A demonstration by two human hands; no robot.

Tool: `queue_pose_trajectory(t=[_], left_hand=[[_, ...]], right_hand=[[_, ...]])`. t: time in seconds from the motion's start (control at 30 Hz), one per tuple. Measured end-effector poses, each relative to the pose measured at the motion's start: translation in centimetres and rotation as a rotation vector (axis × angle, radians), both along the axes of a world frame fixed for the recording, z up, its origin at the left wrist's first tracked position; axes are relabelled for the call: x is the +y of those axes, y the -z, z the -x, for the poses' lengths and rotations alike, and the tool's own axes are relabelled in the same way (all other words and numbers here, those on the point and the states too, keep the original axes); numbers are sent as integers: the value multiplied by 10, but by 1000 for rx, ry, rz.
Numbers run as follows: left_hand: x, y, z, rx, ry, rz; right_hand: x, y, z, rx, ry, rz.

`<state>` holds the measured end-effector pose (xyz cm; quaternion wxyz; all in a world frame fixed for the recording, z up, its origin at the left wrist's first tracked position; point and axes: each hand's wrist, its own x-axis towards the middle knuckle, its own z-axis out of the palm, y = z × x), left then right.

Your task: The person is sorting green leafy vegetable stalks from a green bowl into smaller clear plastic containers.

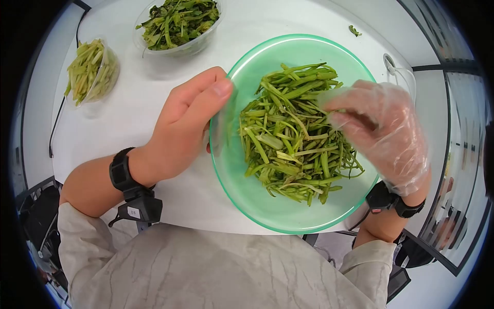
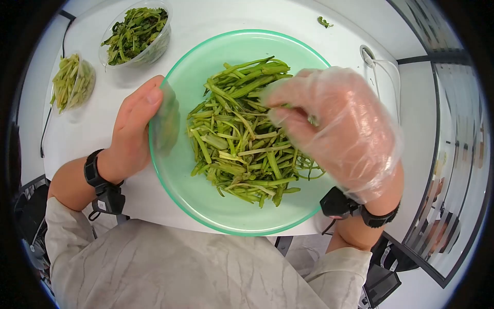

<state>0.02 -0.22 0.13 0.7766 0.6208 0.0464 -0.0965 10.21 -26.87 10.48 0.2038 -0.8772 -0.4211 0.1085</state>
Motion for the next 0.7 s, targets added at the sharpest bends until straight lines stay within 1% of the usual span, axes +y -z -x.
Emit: queue_pose_trajectory(t=[0.07,0.13,0.2,0.37,0.47,0.53,0.6,0.7], left_hand=[[-2,-2,0,2,1,1],[0,-1,-1,4,5,0],[0,0,-1,4,3,-3],[1,0,-1,4,8,-3],[-1,0,-1,-9,-1,12],[-1,0,0,-2,-2,3],[-1,-2,-1,13,-1,15],[-1,-2,-1,39,-2,38]], right_hand=[[-6,-3,0,19,140,73],[-8,1,-1,26,117,149],[-8,3,-2,42,95,158],[-9,-6,-5,114,51,85],[-18,-14,-8,168,140,-47],[-16,-18,-6,171,223,-185],[-8,-7,-10,86,369,-211],[-9,-1,-14,42,436,-137]])
